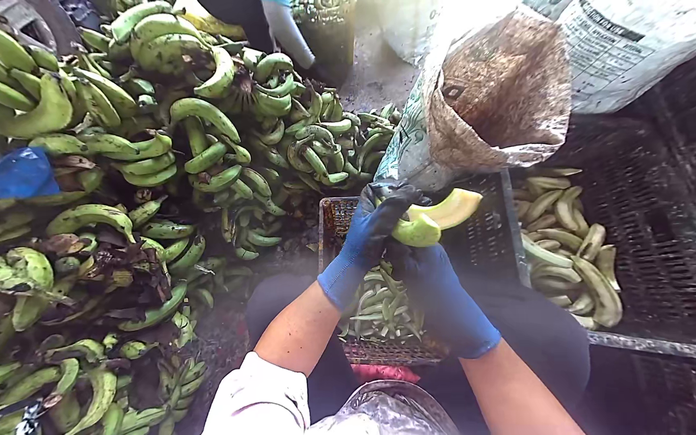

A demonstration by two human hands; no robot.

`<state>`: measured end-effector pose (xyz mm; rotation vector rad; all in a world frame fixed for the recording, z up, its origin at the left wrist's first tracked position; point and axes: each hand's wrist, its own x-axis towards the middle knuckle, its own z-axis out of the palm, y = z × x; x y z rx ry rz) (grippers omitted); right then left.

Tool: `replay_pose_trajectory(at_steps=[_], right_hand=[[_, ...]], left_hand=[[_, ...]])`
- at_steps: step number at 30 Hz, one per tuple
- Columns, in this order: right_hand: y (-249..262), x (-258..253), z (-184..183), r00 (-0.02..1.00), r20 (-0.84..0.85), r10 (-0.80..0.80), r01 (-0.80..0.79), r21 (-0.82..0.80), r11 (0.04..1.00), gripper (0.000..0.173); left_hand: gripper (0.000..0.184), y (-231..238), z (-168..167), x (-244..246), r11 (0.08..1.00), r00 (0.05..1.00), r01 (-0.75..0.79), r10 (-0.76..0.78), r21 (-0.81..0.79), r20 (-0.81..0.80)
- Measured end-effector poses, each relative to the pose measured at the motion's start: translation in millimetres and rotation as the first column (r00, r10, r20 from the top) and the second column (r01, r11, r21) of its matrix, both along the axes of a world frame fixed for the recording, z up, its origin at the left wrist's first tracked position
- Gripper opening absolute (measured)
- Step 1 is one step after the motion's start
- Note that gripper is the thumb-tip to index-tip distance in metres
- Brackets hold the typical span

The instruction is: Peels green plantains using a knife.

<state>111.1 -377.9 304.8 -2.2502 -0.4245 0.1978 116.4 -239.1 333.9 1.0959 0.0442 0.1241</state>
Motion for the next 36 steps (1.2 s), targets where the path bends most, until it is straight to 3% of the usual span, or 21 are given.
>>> replay_pose_trajectory(at_steps=[3,5,7,9,12,13,15,17,18,20,23,24,26,27,29,32,34,36], right_hand=[[-8.3,8.3,11.4,0.993,-0.107,0.053,-0.054,-0.006,0.999,0.039],[-14.0,15.7,24.7,0.979,-0.186,0.088,-0.086,0.019,0.996,0.041],[-18.6,31.6,47.1,0.954,-0.274,0.124,-0.085,0.149,0.985,0.039],[-22.2,57.4,77.1,0.917,-0.355,0.183,-0.073,0.302,0.951,0.035],[-27.0,109.1,110.1,0.890,-0.365,0.274,-0.045,0.528,0.848,0.026],[-31.4,125.5,111.5,0.878,-0.375,0.297,-0.001,0.619,0.785,0.029],[-35.3,145.5,97.8,0.837,-0.467,0.287,0.234,0.778,0.583,0.031],[-36.9,135.4,71.8,0.786,-0.558,0.266,0.451,0.812,0.371,0.032],[-41.1,121.8,58.8,0.766,-0.569,0.299,0.486,0.817,0.310,0.032],[-49.2,86.1,42.8,0.729,-0.540,0.421,0.485,0.841,0.238,0.036],[-50.3,40.9,56.5,0.707,-0.523,0.476,0.452,0.852,0.265,0.040],[-49.1,35.0,63.5,0.738,-0.464,0.490,0.389,0.886,0.254,0.037],[-48.4,36.4,68.4,0.785,-0.305,0.539,0.231,0.952,0.202,0.025],[-49.6,40.4,66.7,0.790,-0.270,0.550,0.181,0.960,0.212,0.022],[-56.6,49.5,57.4,0.787,-0.313,0.532,0.149,0.933,0.328,0.023],[-68.6,60.9,45.8,0.791,-0.449,0.416,0.202,0.833,0.515,0.031],[-75.3,70.2,44.2,0.825,-0.429,0.368,0.193,0.826,0.529,0.028],[-76.0,71.2,47.0,0.872,-0.392,0.295,0.219,0.850,0.480,0.030]], left_hand=[[0.033,-2.9,-9.4,3.6,0.996,0.999,-0.003,0.006,-0.088,0.043],[0.036,-7.7,-9.3,9.8,0.996,0.998,-0.054,0.052,-0.068,-0.017],[0.036,-12.4,7.0,31.5,0.995,0.995,-0.092,0.093,0.028,-0.023],[0.044,-16.4,34.0,63.5,0.962,0.993,-0.116,0.111,0.246,0.036],[0.040,-23.6,83.5,122.4,0.844,0.982,-0.172,0.106,0.507,0.155],[0.037,-21.9,95.5,139.2,0.815,0.986,-0.155,0.090,0.559,0.142],[0.031,-11.9,98.4,152.6,0.735,0.992,-0.122,0.114,0.668,0.056],[0.025,5.1,64.5,137.4,0.647,0.991,-0.111,0.128,0.754,0.037],[0.029,16.2,36.4,123.4,0.636,0.997,-0.054,0.078,0.770,0.005],[0.032,33.2,-28.0,89.4,0.554,0.974,0.219,-0.072,0.803,-0.217],[0.038,35.4,-129.6,37.3,0.225,0.728,0.679,-0.080,0.699,-0.681],[0.041,29.7,-155.6,22.0,0.145,0.654,0.750,-0.013,0.646,-0.756],[0.052,13.2,-193.2,-2.1,0.004,0.598,0.798,0.122,0.603,-0.792],[0.060,6.9,-209.7,-13.6,-0.052,0.618,0.784,0.144,0.618,-0.773],[0.065,-0.4,-235.9,-36.5,-0.122,0.627,0.779,0.168,0.615,-0.761],[0.053,-5.0,-238.5,-51.8,-0.156,0.492,0.871,0.241,0.467,-0.837],[0.051,-7.2,-232.0,-52.2,-0.159,0.486,0.873,0.214,0.460,-0.847],[0.064,-4.7,-241.1,-60.5,-0.134,0.498,0.866,0.150,0.481,-0.854]])
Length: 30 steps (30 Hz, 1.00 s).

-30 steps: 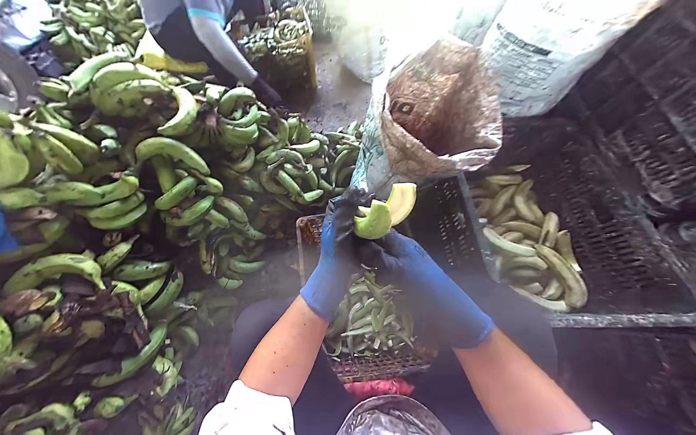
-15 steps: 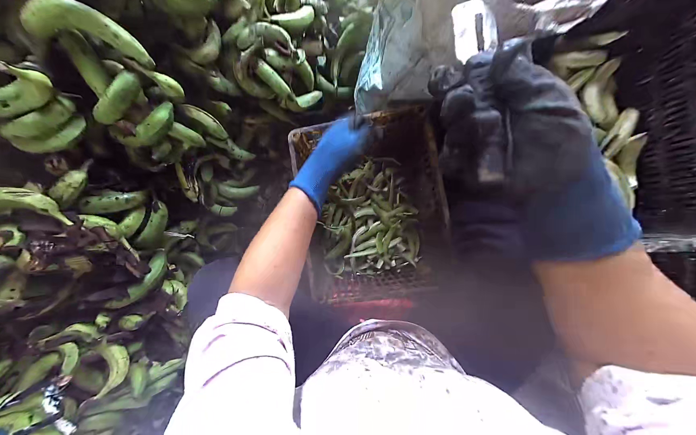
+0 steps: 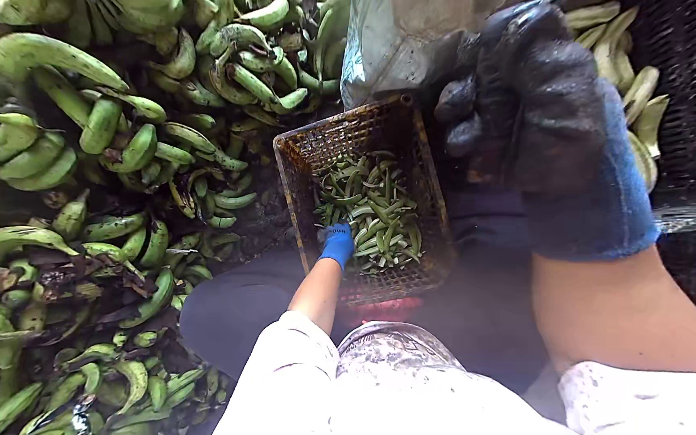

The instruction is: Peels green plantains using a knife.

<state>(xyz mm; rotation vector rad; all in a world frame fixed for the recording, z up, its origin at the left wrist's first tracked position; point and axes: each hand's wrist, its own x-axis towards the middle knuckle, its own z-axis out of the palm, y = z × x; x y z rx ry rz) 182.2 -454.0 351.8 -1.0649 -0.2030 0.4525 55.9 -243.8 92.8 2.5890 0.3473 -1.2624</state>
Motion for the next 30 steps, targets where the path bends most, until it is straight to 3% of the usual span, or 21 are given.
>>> replay_pose_trajectory(at_steps=[2,4,8,11,13,15,16,17,19,21,24,25,27,28,30], right_hand=[[2.1,-1.2,-1.3,0.998,-0.014,-0.061,0.063,0.105,0.992,0.032],[4.9,-4.5,1.3,0.997,-0.040,-0.064,0.068,0.128,0.989,0.030],[3.4,-7.1,-1.9,0.988,-0.080,-0.130,0.131,0.016,0.991,0.033],[-0.5,-1.3,-2.8,0.978,-0.051,-0.205,0.201,-0.060,0.978,0.032],[-4.7,0.8,-6.4,0.973,-0.023,-0.228,0.225,-0.076,0.971,0.032],[-9.6,1.5,-12.5,0.977,0.033,-0.210,0.212,-0.061,0.975,0.031],[-10.6,1.1,-13.0,0.979,0.045,-0.200,0.202,-0.041,0.978,0.028],[-9.9,-0.6,-10.9,0.978,0.035,-0.203,0.205,-0.039,0.978,0.027],[-7.8,-10.9,-4.6,0.976,0.008,-0.216,0.215,-0.107,0.971,0.031],[-2.1,-20.5,0.5,0.970,0.011,-0.242,0.241,-0.157,0.958,0.034],[13.1,-29.9,-2.2,0.943,0.026,-0.331,0.332,-0.124,0.935,0.037],[20.7,-40.5,-0.3,0.926,0.052,-0.374,0.378,-0.101,0.920,0.035],[31.3,-69.4,-15.6,0.886,0.159,-0.435,0.450,-0.073,0.890,0.029],[33.6,-86.1,-34.5,0.871,0.222,-0.438,0.471,-0.126,0.873,0.032],[41.6,-120.5,-76.9,0.909,0.193,-0.369,0.416,-0.355,0.837,0.044]], left_hand=[[0.079,1.8,-16.5,-18.4,0.996,0.997,-0.074,0.075,-0.055,0.024],[0.082,0.6,-17.4,-32.0,0.977,0.980,-0.189,0.195,-0.095,0.050],[0.063,-12.7,31.3,-20.9,0.953,0.955,-0.289,0.294,-0.094,0.045],[0.054,-3.3,85.3,-3.9,0.879,0.889,-0.303,0.400,-0.368,0.222],[0.057,12.2,126.9,-8.6,0.655,0.724,-0.272,0.622,-0.705,0.298],[0.069,29.2,171.6,-23.4,0.321,0.566,-0.138,0.802,-0.937,0.192],[0.075,37.8,194.3,-35.0,0.151,0.543,-0.052,0.834,-0.987,0.099],[0.081,47.2,214.1,-48.3,0.043,0.566,0.037,0.823,-0.998,0.056],[0.096,71.2,233.4,-65.0,-0.044,0.668,0.170,0.739,-0.984,0.083],[0.098,85.3,245.7,-52.0,0.032,0.684,0.217,0.708,-0.976,0.175],[0.075,71.1,269.7,-13.9,0.193,0.585,0.143,0.775,-0.971,0.240],[0.065,60.5,276.3,-4.7,0.214,0.542,0.117,0.805,-0.970,0.243],[0.055,49.8,278.7,2.6,0.153,0.505,0.112,0.842,-0.982,0.189],[0.054,50.2,275.6,3.7,0.133,0.491,0.111,0.854,-0.985,0.171],[0.056,52.9,266.4,7.9,0.196,0.405,0.044,0.893,-0.980,0.197]])
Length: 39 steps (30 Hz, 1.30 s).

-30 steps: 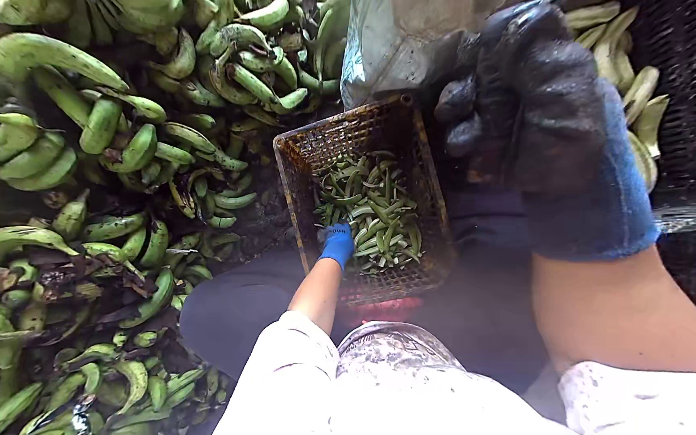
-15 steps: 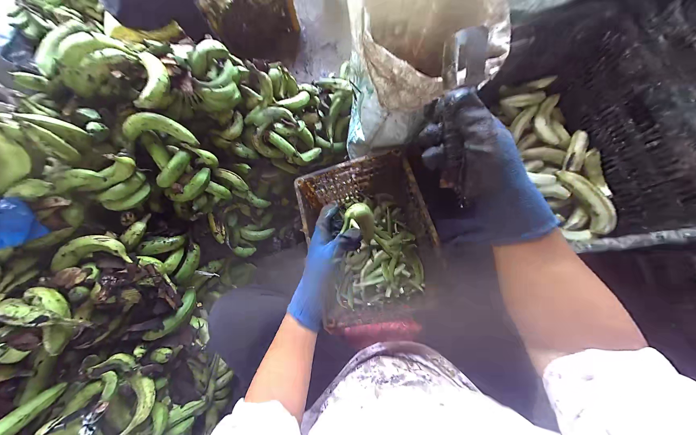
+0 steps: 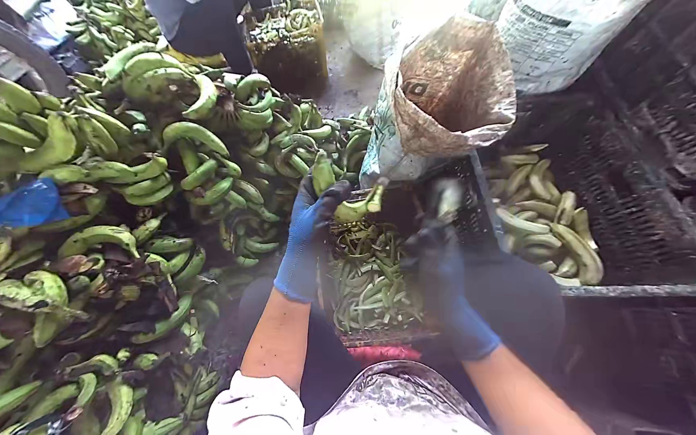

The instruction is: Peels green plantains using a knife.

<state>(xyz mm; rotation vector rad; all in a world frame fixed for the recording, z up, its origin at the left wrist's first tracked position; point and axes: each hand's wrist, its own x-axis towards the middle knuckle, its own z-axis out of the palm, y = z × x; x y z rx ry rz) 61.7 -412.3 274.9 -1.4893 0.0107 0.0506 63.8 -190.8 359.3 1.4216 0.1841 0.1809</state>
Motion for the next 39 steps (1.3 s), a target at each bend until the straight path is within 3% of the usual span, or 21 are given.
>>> replay_pose_trajectory(at_steps=[2,3,5,7,9,10,11,12,13,14,15,17,19,21,22,25,27,29,32,36,39], right_hand=[[13.8,-19.2,-13.8,0.981,-0.158,0.111,-0.133,-0.138,0.981,0.048],[20.4,-23.2,-4.8,0.979,-0.130,0.154,-0.175,-0.172,0.969,0.050],[30.9,-29.8,32.9,0.969,0.172,0.178,-0.160,-0.117,0.980,0.044],[34.0,-30.4,73.1,0.834,0.530,0.155,-0.190,0.013,0.982,0.031],[35.4,-22.6,97.6,0.700,0.702,0.133,-0.199,0.013,0.980,0.032],[34.6,-17.4,90.9,0.689,0.703,0.174,-0.164,-0.081,0.983,0.031],[33.8,-12.9,69.2,0.756,0.610,0.237,-0.160,-0.178,0.971,0.028],[32.5,-11.2,37.4,0.862,0.389,0.324,-0.222,-0.286,0.932,0.031],[27.7,-10.9,3.4,0.899,0.047,0.435,-0.394,-0.348,0.851,0.036],[23.6,-9.5,-24.0,0.835,-0.242,0.494,-0.548,-0.301,0.780,0.043],[24.0,-4.9,-35.9,0.753,-0.425,0.502,-0.624,-0.220,0.750,0.045],[26.4,1.5,-16.0,0.711,-0.524,0.470,-0.594,-0.090,0.799,0.041],[27.1,9.7,20.2,0.808,-0.419,0.413,-0.466,-0.028,0.884,0.037],[29.9,20.8,41.7,0.914,-0.202,0.352,-0.369,-0.055,0.928,0.040],[32.7,20.4,50.0,0.940,-0.086,0.331,-0.338,-0.087,0.937,0.042],[44.9,7.8,62.5,0.914,0.251,0.318,-0.271,-0.203,0.941,0.039],[49.5,-0.1,55.2,0.866,0.368,0.340,-0.240,-0.289,0.927,0.039],[51.1,-2.7,45.0,0.860,0.359,0.362,-0.213,-0.392,0.895,0.040],[50.5,-10.6,40.4,0.864,0.364,0.348,-0.165,-0.449,0.878,0.037],[49.2,-13.6,48.3,0.834,0.434,0.340,-0.159,-0.402,0.902,0.036],[53.1,-5.5,34.0,0.876,0.332,0.349,-0.151,-0.499,0.854,0.037]], left_hand=[[0.062,3.0,-11.5,6.4,0.992,0.994,-0.103,0.106,0.068,-0.035],[0.062,4.8,-17.6,7.9,0.987,0.991,-0.124,0.127,0.103,-0.027],[0.060,5.2,-25.8,5.7,0.975,0.994,-0.108,0.101,0.192,0.042],[0.065,8.2,-30.4,1.6,0.960,0.992,-0.032,-0.003,0.279,0.123],[0.067,13.2,-31.1,1.5,0.934,0.981,0.027,-0.093,0.357,0.168],[0.068,16.4,-32.0,1.3,0.922,0.973,0.052,-0.134,0.383,0.190],[0.068,20.5,-32.8,-0.2,0.912,0.962,0.080,-0.176,0.402,0.209],[0.069,25.5,-33.1,-2.6,0.911,0.951,0.107,-0.211,0.399,0.226],[0.069,30.1,-31.6,-5.6,0.920,0.941,0.137,-0.236,0.368,0.242],[0.068,34.7,-26.9,-6.5,0.937,0.938,0.161,-0.243,0.309,0.248],[0.068,40.6,-21.7,-4.2,0.961,0.939,0.182,-0.232,0.206,0.252],[0.069,47.5,-17.1,-5.8,0.979,0.949,0.193,-0.168,-0.066,0.267],[0.060,44.1,-13.9,-9.3,0.968,0.963,0.120,-0.059,-0.220,0.265],[0.041,38.6,-5.1,11.1,0.959,0.966,0.048,0.027,-0.278,0.258],[0.042,33.7,-0.2,20.5,0.954,0.971,0.017,0.056,-0.300,0.233],[0.048,18.5,14.7,39.1,0.964,0.966,-0.058,0.120,-0.259,0.230],[0.044,13.7,18.7,42.2,0.982,0.934,-0.125,0.164,-0.138,0.316],[0.042,13.3,19.2,42.2,0.983,0.903,-0.182,0.170,-0.009,0.395],[0.037,9.6,16.6,45.1,0.973,0.855,-0.229,0.213,-0.023,0.473],[0.035,16.3,17.9,72.5,0.955,0.607,-0.292,0.232,-0.058,0.761],[0.038,18.7,17.4,70.0,0.971,0.584,-0.237,0.163,-0.025,0.796]])
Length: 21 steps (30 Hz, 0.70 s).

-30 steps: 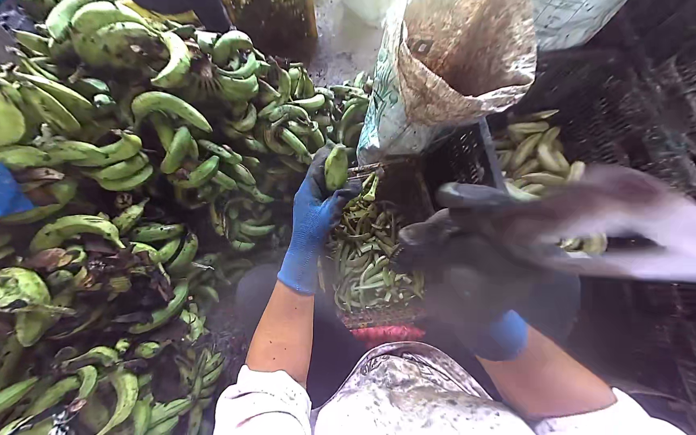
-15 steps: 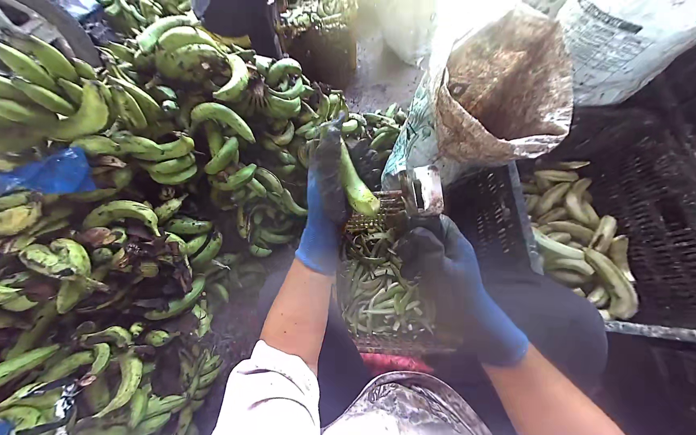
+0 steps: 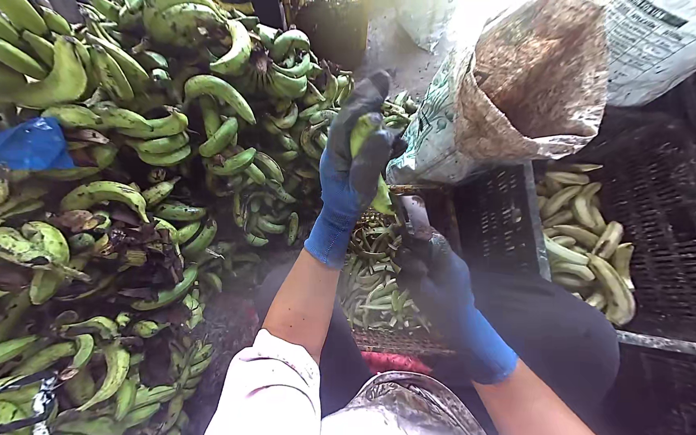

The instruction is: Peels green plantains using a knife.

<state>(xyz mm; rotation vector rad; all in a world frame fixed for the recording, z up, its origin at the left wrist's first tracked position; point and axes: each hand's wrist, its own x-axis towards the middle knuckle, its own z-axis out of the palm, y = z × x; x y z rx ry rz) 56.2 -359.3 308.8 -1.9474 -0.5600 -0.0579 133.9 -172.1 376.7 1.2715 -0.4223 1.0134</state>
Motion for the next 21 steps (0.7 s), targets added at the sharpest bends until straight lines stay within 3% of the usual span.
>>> replay_pose_trajectory(at_steps=[2,4,7,9,14,19,21], right_hand=[[2.7,2.0,-4.9,1.000,-0.005,-0.029,0.029,-0.048,0.998,0.038],[4.4,4.5,-5.5,1.000,-0.015,-0.025,0.024,-0.068,0.997,0.038],[11.0,19.3,-6.0,0.998,0.039,-0.054,0.059,-0.128,0.990,0.037],[13.4,29.9,-4.0,0.995,0.061,-0.082,0.094,-0.237,0.967,0.042],[6.7,46.3,-5.7,0.988,0.039,-0.152,0.157,-0.324,0.933,0.041],[1.4,39.5,6.8,0.989,0.072,-0.129,0.146,-0.337,0.930,0.040],[3.1,41.5,10.4,0.989,0.076,-0.130,0.149,-0.367,0.918,0.039]], left_hand=[[0.032,-5.1,0.3,-7.8,0.999,0.997,0.036,-0.038,-0.035,-0.063],[0.035,-11.4,-6.1,-27.5,0.995,0.959,0.064,-0.083,-0.080,-0.270],[0.048,-22.9,-15.7,-35.2,0.936,0.771,0.142,-0.309,-0.323,-0.557],[0.060,-29.5,-25.5,-32.1,0.855,0.645,0.199,-0.482,-0.479,-0.593],[0.063,-36.8,-34.1,-22.1,0.822,0.524,0.281,-0.564,-0.495,-0.638],[0.043,-26.6,-38.5,-13.9,0.876,0.682,0.281,-0.469,-0.391,-0.561],[0.044,-29.9,-34.8,-11.5,0.853,0.671,0.271,-0.500,-0.446,-0.547]])
